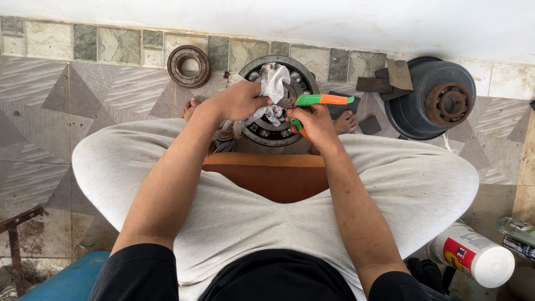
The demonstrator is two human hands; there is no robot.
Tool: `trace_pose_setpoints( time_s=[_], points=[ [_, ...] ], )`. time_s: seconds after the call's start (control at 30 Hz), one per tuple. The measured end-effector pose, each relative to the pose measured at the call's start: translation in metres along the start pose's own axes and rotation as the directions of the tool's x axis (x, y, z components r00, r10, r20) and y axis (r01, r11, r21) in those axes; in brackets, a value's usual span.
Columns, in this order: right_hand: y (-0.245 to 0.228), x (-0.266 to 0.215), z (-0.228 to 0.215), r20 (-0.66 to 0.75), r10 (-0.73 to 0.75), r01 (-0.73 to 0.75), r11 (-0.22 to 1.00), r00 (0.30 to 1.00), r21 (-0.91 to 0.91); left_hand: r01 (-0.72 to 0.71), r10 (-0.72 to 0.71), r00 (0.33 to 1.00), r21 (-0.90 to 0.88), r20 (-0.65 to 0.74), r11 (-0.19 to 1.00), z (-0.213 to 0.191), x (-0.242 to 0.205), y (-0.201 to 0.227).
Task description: Cleaning a large industrial bearing unit using a cloth and a small hand tool to remove old grease and debris.
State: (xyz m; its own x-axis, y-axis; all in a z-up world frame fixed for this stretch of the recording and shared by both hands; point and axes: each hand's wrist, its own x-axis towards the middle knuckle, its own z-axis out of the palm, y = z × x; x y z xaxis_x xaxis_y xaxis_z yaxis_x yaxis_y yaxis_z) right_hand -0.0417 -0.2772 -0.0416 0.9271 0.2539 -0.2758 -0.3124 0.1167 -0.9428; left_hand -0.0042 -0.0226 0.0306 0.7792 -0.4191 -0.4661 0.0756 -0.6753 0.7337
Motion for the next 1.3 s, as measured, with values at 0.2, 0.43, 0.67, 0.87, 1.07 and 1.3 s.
trace_pose_setpoints(
  time_s=[0.2, 0.43, 0.67, 0.87, 1.07, 1.3],
  points=[
    [-0.023, -0.011, 0.006, -0.048, 0.048, -0.047, 0.999, 0.998, 0.021, 0.034, -0.031, 0.999, 0.075, -0.044, 0.997, -0.005, -0.006, -0.002],
    [-0.098, -0.037, -0.002, -0.095, 0.171, -0.195, 0.910, 0.981, -0.365, 0.177, -0.148, 0.977, 0.203, -0.151, 0.963, -0.014, -0.006, -0.034],
    [-0.095, -0.047, 0.023, 0.151, 0.127, 0.090, 0.392, 0.980, -0.915, 0.251, -0.222, 0.967, 0.297, -0.128, 0.921, -0.003, 0.009, -0.046],
    [-0.078, -0.032, 0.038, 0.030, 0.277, 0.023, 0.030, 0.960, -0.999, 0.276, -0.253, 0.961, 0.283, -0.115, 0.918, -0.011, -0.003, -0.028],
    [-0.072, -0.028, 0.047, 0.035, 0.333, 0.045, -0.024, 0.942, -0.999, 0.288, -0.259, 0.956, 0.278, -0.138, 0.916, -0.006, 0.001, -0.032],
    [-0.087, -0.028, 0.046, 0.081, 0.288, 0.003, 0.263, 0.954, -0.965, 0.275, -0.249, 0.960, 0.272, -0.128, 0.922, -0.009, 0.003, -0.034]
  ],
)
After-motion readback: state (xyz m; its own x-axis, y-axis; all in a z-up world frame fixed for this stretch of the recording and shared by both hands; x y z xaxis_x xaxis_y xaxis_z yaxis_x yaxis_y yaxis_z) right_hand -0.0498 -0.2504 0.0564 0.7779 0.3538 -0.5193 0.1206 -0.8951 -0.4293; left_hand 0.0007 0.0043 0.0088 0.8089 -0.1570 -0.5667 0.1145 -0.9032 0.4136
